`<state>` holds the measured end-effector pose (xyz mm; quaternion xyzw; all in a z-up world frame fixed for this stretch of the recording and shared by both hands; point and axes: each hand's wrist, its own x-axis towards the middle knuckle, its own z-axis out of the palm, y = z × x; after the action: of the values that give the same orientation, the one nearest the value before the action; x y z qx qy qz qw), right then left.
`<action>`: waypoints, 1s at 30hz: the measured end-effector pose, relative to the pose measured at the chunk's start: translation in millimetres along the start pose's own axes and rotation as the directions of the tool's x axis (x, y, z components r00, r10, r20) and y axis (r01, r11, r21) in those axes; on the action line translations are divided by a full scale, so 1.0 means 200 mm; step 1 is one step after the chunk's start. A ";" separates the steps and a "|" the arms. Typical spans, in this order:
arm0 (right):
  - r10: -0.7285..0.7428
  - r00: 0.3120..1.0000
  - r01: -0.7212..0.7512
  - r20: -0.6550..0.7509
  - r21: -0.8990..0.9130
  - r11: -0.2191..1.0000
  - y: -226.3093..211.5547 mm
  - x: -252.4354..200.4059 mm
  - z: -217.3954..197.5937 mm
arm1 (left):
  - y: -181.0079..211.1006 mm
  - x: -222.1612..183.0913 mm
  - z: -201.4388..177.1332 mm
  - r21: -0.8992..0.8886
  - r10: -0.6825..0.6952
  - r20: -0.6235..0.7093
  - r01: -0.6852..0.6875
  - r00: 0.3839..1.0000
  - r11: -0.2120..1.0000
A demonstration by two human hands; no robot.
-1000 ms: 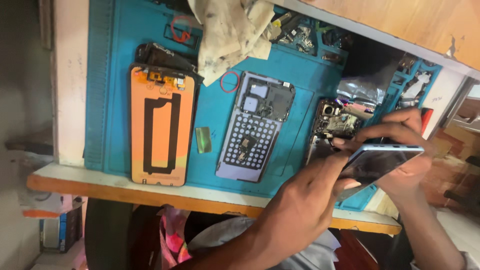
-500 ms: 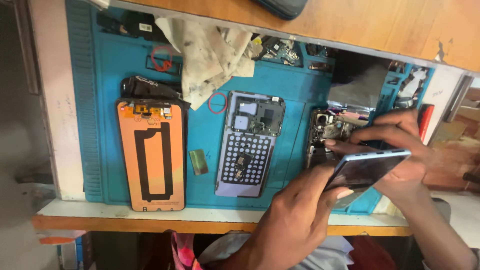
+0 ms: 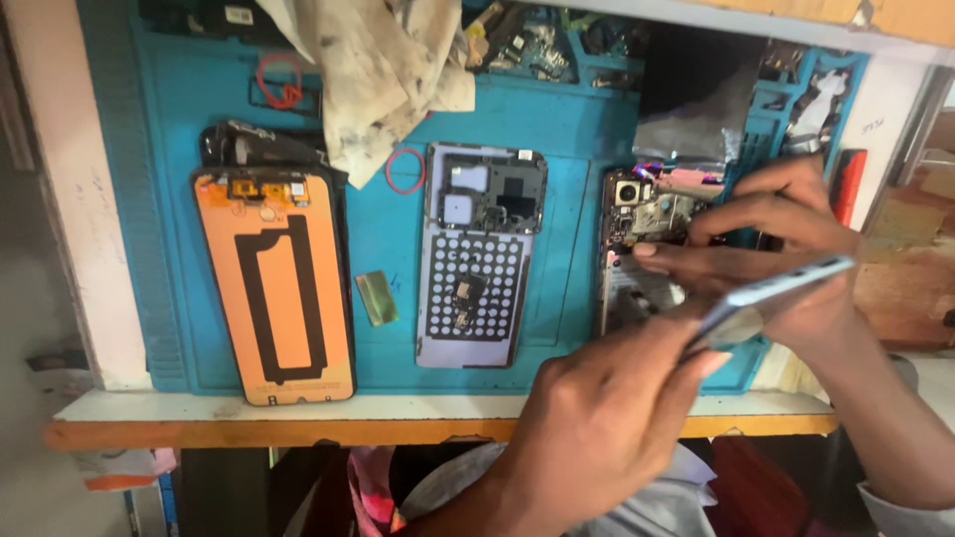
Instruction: The person assembles internal components of mobile phones using a small screwdriver and their hands on a repair bench.
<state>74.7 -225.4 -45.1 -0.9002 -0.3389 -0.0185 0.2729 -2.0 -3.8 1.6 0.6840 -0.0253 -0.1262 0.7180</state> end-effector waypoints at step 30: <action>0.314 0.947 -0.321 0.071 0.141 0.936 -0.09 0.10 -0.01 | -0.13 0.12 -0.11 -0.158 -0.183 0.063 0.191 0.981 0.969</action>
<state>79.6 -202.8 -30.4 -0.9200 -0.1958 0.0730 0.3315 21.8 12.2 -28.3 0.6191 0.0326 -0.2112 0.7557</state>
